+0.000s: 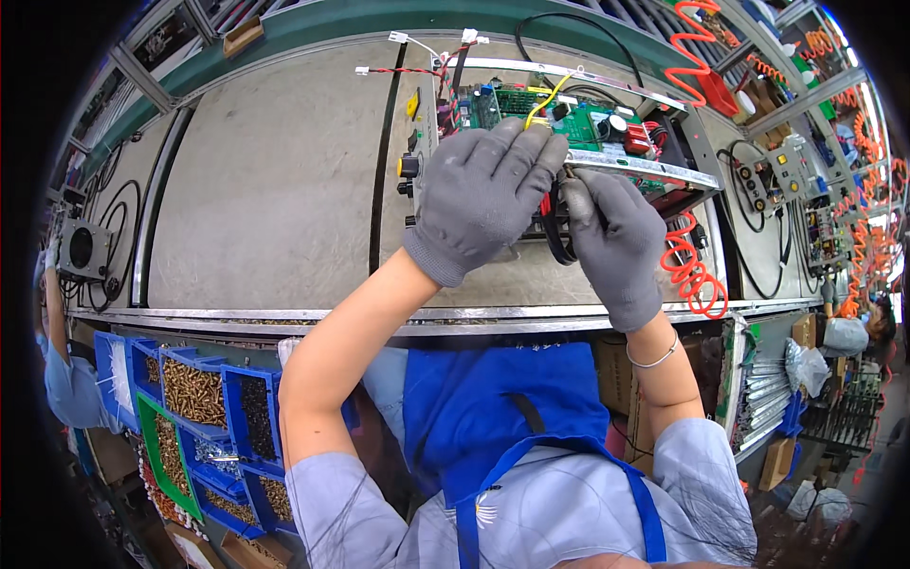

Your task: The person assembles an electronic device on a workbench, using a pneumatic screwdriver to fasten screws and connecting various wires to a circuit board. They handle the device casing, circuit board, and multiple wire connectors, securing components and organizing the internal wiring.

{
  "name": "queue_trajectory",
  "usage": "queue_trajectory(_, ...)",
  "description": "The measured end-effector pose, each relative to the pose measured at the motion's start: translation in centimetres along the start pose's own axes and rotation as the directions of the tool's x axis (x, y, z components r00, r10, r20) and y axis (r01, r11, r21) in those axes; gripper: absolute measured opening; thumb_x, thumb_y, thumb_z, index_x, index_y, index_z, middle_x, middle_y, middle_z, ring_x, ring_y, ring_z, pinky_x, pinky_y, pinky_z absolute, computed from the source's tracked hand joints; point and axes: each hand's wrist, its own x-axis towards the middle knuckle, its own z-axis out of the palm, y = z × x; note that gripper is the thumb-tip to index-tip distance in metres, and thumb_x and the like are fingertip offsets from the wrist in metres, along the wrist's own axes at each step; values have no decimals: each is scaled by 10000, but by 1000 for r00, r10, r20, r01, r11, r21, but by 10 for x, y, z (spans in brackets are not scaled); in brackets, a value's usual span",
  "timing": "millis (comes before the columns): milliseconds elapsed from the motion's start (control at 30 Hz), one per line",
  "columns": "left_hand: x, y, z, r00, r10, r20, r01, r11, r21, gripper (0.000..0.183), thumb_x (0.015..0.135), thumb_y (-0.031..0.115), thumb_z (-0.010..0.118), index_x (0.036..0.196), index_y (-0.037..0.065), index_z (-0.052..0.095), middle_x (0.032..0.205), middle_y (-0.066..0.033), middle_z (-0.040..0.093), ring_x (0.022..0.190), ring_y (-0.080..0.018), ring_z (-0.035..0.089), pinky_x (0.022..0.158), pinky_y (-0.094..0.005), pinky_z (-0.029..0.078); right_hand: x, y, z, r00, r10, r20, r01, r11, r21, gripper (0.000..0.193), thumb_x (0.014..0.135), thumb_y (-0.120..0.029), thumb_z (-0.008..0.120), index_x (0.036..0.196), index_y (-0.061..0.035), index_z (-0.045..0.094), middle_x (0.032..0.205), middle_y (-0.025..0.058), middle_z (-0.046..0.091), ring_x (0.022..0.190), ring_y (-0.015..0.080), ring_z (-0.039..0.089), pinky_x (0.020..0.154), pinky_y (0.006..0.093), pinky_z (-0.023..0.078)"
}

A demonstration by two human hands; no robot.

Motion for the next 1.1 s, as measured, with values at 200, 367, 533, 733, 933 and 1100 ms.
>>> queue_trajectory(200,4,0,0,999,13,-30,-13,1000,6,448,773,175,642,1218,120,645,1144,-31,669,1022,-210,639,833,-358,477,-10,11,-10,998,43,-41,-38,993,114,152,867,-97,686,1004,-33,672,821,138,643,693,298,631,606,354,498)
queue_trajectory(367,10,-5,-6,999,21,27,-21,1000,-1,450,759,111,652,1209,121,652,1137,-47,674,1015,-229,652,808,-368,489,-49,50,-38,994,9,-111,-7,1000,22,196,822,-10,677,1016,-10,649,819,125,626,676,255,607,596,326,476)
queue_trajectory(533,49,-36,17,998,-7,63,10,999,-36,451,734,160,676,1183,115,670,1087,-75,695,991,-246,659,854,-391,492,-93,123,-2,996,-60,-70,52,993,-110,241,828,-127,685,1056,-55,649,858,97,634,750,285,613,670,399,487)
queue_trajectory(733,92,-108,62,938,-198,285,241,963,-123,489,705,207,759,1186,159,683,1076,-87,706,968,-293,665,854,-372,510,-24,146,31,987,-118,-106,95,974,-205,176,850,-210,673,973,-91,632,864,62,628,802,265,606,689,398,446)
queue_trajectory(933,114,-170,154,762,-304,572,517,818,-253,529,721,369,769,1187,134,681,1095,-109,707,1010,-299,668,880,-383,517,46,171,34,994,-62,-90,45,983,-179,131,875,-241,645,904,-116,618,772,54,606,703,259,600,630,405,446)
queue_trajectory(1100,97,-208,217,576,-286,766,629,753,-192,495,722,371,748,1128,95,686,1036,-157,711,974,-327,671,848,-394,514,74,165,49,998,39,-57,-48,985,-165,145,887,-267,620,837,-133,600,712,62,594,643,279,603,575,421,470)
